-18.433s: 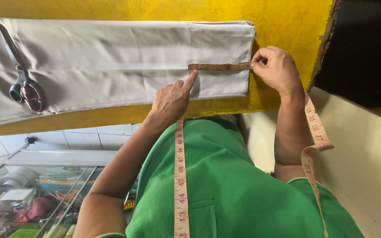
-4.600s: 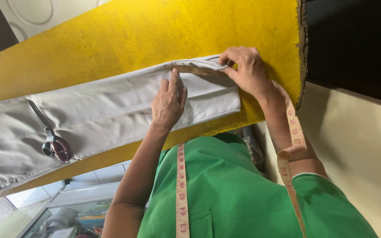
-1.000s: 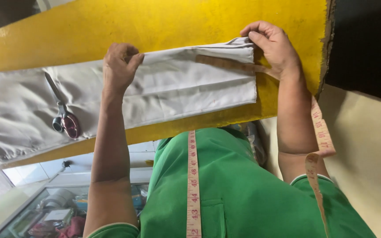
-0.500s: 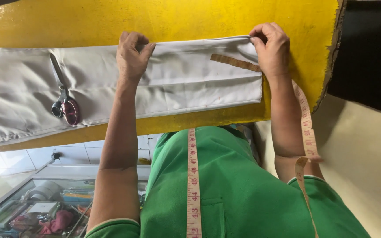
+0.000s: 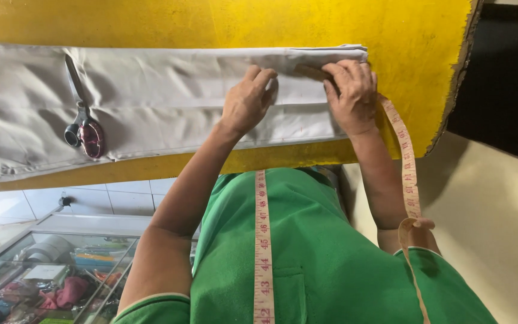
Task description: The person measures a folded white garment on a yellow table using a measuring tape and a ruler, marking the fabric with chalk. They then use scissors to cut the garment along the marked line and fold the resulting piece.
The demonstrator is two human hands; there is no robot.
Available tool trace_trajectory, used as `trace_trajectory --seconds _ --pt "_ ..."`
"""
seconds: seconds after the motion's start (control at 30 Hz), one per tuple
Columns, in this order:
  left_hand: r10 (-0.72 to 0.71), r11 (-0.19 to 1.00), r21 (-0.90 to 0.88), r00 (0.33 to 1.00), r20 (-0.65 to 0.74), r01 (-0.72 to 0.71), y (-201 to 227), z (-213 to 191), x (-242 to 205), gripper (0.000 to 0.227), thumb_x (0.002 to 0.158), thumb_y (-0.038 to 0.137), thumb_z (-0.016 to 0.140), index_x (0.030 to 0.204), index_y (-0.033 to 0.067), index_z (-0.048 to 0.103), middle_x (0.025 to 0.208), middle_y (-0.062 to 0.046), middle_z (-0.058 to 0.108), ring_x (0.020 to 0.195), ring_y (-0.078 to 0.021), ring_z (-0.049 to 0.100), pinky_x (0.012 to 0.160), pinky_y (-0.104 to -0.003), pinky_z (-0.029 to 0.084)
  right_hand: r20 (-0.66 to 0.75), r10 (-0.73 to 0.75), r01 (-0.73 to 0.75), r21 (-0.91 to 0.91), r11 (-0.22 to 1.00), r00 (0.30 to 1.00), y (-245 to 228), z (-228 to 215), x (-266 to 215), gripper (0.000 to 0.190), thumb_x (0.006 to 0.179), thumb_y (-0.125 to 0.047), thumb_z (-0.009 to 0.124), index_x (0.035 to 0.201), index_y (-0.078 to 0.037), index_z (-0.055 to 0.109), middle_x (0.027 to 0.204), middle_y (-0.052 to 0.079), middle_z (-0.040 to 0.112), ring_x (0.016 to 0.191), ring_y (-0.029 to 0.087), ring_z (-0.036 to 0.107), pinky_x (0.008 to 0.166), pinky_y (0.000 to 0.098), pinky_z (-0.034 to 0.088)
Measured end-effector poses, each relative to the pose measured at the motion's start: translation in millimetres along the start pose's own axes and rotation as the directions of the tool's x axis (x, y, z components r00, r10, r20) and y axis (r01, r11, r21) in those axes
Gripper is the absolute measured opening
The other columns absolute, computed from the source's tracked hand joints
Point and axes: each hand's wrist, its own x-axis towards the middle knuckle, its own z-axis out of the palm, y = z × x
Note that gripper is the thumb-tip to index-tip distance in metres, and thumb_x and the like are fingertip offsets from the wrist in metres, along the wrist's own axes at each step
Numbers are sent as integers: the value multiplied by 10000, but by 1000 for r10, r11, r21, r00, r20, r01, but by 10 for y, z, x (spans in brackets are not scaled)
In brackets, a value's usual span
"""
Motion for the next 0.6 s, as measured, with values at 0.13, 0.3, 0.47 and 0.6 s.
trace_trajectory --seconds 0.13,0.3,0.47,0.6 --pt "-128 992 33 985 117 125 85 -30 -1 82 1058 164 556 1114 104 550 930 -104 540 596 -282 531 421 -441 510 19 44 -44 18 999 999 122 20 -34 228 926 -77 884 1088 -67 725 985 97 603 887 302 514 772 414 432" --pt "-78 997 19 993 89 77 79 -32 -127 187 1022 148 647 1172 62 577 1017 -110 562 604 -260 573 403 -402 518 152 59 -77 115 990 987 -11 -172 50 158 968 -16 778 1049 -67 653 985 101 608 910 306 565 783 419 435" --pt "-41 991 127 996 81 31 196 -42 -440 232 1029 165 628 1240 85 575 1074 -114 562 587 -309 589 357 -442 502 378 185 -269 183 946 907 -298 -306 23 118 1019 -37 694 1083 -116 634 1030 27 674 879 224 637 687 357 483" --pt "-91 958 285 976 196 32 303 38 -656 399 967 145 658 1350 202 559 1105 -46 575 698 -326 739 614 -456 624 432 118 -224 205 953 894 -173 -35 -149 93 1011 -214 732 1055 -186 656 949 27 618 958 285 687 858 433 557"
